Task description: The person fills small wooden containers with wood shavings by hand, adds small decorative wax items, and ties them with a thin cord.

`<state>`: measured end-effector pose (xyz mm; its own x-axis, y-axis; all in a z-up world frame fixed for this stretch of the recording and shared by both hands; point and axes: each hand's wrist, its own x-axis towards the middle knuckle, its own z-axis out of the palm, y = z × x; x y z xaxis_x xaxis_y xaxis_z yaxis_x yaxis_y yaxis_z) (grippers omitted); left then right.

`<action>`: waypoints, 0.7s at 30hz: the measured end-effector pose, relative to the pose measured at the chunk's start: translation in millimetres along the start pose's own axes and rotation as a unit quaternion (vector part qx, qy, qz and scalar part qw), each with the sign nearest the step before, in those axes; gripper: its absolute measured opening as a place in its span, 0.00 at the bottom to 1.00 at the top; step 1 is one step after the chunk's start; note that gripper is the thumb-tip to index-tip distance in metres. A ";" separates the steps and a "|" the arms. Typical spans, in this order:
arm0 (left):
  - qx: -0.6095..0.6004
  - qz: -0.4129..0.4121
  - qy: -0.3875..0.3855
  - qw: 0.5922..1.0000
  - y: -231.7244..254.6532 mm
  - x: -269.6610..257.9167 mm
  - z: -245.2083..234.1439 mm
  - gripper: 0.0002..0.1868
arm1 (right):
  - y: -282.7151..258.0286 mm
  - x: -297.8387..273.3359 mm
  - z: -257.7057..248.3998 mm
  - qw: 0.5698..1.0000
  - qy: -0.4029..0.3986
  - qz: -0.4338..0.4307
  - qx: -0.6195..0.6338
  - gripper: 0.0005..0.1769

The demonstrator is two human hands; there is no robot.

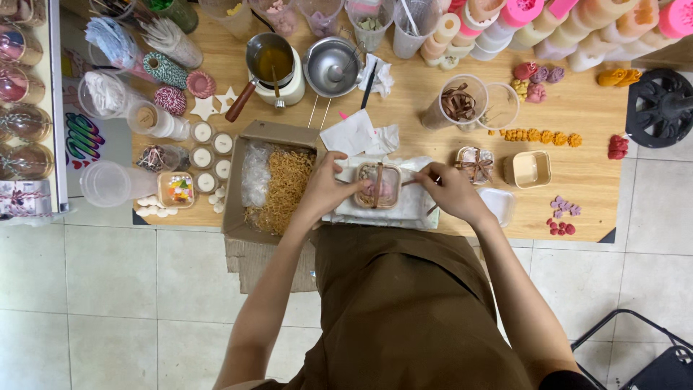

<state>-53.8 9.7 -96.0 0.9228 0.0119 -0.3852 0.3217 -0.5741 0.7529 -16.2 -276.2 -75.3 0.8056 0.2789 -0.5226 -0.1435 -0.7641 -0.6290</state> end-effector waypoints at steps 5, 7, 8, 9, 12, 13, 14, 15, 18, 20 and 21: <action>-0.058 -0.089 -0.075 0.991 4.7 8.1 -10.0 0.41 | -50.7 -21.9 -5.0 0.971 0.074 -0.183 -0.134 0.49; -0.030 -0.065 -0.077 0.994 -0.9 9.4 -16.3 0.35 | -69.0 -24.9 2.5 0.977 0.031 -0.123 -0.173 0.62; -0.002 -0.049 -0.080 0.996 -2.7 10.4 -20.6 0.32 | -74.0 -26.3 4.7 0.968 0.054 -0.175 -0.174 0.60; 0.025 -0.033 -0.084 0.996 -2.9 11.4 -23.6 0.29 | -77.3 -28.1 9.0 0.955 0.077 -0.225 -0.175 0.58; 0.070 -0.029 -0.131 0.988 -2.5 11.6 -33.2 0.24 | -78.7 -24.4 15.3 0.933 0.110 -0.290 -0.184 0.54; 0.077 -0.026 -0.132 0.988 -1.6 12.4 -33.7 0.19 | -78.2 -22.6 16.0 0.929 0.116 -0.298 -0.189 0.54; 0.084 -0.022 -0.133 0.987 -0.9 13.5 -32.6 0.14 | -76.8 -22.3 15.3 0.930 0.109 -0.301 -0.182 0.53; 0.091 -0.018 -0.134 0.987 -1.1 13.5 -31.5 0.10 | -75.0 -22.6 13.5 0.930 0.103 -0.305 -0.176 0.53; 0.060 0.008 -0.079 0.995 -2.0 13.9 -29.1 0.09 | -72.5 -23.0 10.3 0.933 0.091 -0.304 -0.170 0.52; 0.063 0.003 -0.059 0.996 -0.7 13.8 -27.7 0.11 | -71.9 -22.8 8.5 0.932 0.087 -0.304 -0.176 0.52; 0.064 0.000 -0.051 0.997 -0.1 13.0 -27.3 0.11 | -71.7 -22.6 7.5 0.930 0.087 -0.306 -0.182 0.52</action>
<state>-36.1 32.2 -86.5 0.8944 -0.0664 -0.4423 0.2867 -0.6738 0.6810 -28.5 -223.3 -22.7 0.7576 0.6527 -0.0108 0.5514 -0.6488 -0.5244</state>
